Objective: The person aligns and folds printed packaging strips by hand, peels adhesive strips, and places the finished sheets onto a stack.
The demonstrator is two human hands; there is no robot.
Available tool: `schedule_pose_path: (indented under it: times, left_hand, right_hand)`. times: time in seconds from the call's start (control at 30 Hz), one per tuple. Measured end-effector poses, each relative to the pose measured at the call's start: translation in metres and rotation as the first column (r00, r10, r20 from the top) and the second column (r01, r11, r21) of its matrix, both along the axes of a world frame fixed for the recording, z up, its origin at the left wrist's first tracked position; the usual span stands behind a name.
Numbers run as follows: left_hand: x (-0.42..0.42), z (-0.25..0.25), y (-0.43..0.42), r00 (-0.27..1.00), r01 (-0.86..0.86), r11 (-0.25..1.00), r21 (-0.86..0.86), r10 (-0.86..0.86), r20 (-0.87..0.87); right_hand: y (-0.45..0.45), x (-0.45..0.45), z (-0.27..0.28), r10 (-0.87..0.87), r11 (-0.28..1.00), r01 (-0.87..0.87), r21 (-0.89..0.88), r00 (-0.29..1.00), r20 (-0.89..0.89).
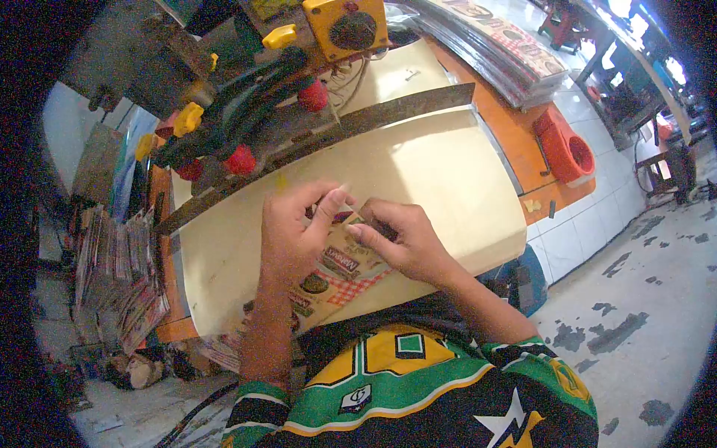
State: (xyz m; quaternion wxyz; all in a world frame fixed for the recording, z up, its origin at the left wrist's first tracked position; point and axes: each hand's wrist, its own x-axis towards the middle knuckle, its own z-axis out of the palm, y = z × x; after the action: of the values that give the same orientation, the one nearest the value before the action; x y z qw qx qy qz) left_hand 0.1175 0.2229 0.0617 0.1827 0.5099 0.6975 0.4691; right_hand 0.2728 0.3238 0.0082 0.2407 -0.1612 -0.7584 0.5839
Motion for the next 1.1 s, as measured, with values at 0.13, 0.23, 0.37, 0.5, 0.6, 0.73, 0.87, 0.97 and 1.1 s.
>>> schedule_pose_path:
  times: [0.13, 0.23, 0.37, 0.5, 0.6, 0.73, 0.87, 0.97, 1.1]
  left_hand:
    - [0.012, -0.005, -0.01, 0.953, -0.059, 0.994, 0.097, 0.085, -0.289]
    - [0.02, -0.007, -0.023, 0.955, -0.172, 0.958, 0.231, 0.219, -0.199]
    - [0.019, 0.005, -0.038, 0.911, -0.409, 0.875, 0.26, 0.407, 0.063]
    - [0.011, 0.006, -0.068, 0.947, -0.313, 0.947, 0.066, 0.307, 0.091]
    - [0.007, 0.004, -0.089, 0.996, -0.086, 0.994, -0.072, 0.083, -0.045]
    - [0.017, 0.002, -0.095, 0.992, -0.001, 0.972, -0.234, -0.029, -0.121]
    - [0.024, -0.001, -0.097, 0.991, -0.122, 0.989, -0.085, 0.116, -0.068]
    - [0.033, -0.003, -0.094, 0.982, -0.182, 0.983, 0.024, 0.183, -0.052]
    - [0.041, -0.015, -0.091, 0.962, -0.26, 0.946, 0.192, 0.271, -0.036]
  right_hand:
    - [-0.001, 0.003, 0.001, 0.053, 0.999, -0.053, 0.009, 0.999, -0.001]
    - [-0.005, 0.004, 0.009, 0.138, 0.98, -0.136, 0.148, 0.99, -0.003]
    - [-0.025, 0.005, 0.003, 0.296, 0.902, -0.316, 0.295, 0.949, 0.113]
    - [-0.03, 0.006, -0.002, 0.265, 0.908, -0.27, 0.32, 0.962, 0.059]
    - [-0.03, 0.01, 0.001, 0.281, 0.911, -0.284, 0.299, 0.958, 0.055]
    - [-0.032, 0.009, 0.006, 0.279, 0.906, -0.284, 0.312, 0.958, 0.063]
    - [-0.035, 0.006, 0.017, 0.303, 0.904, -0.306, 0.3, 0.951, 0.056]
    - [-0.035, 0.005, 0.022, 0.315, 0.901, -0.322, 0.292, 0.946, 0.075]
    - [-0.039, 0.003, 0.02, 0.343, 0.911, -0.346, 0.224, 0.938, 0.054]
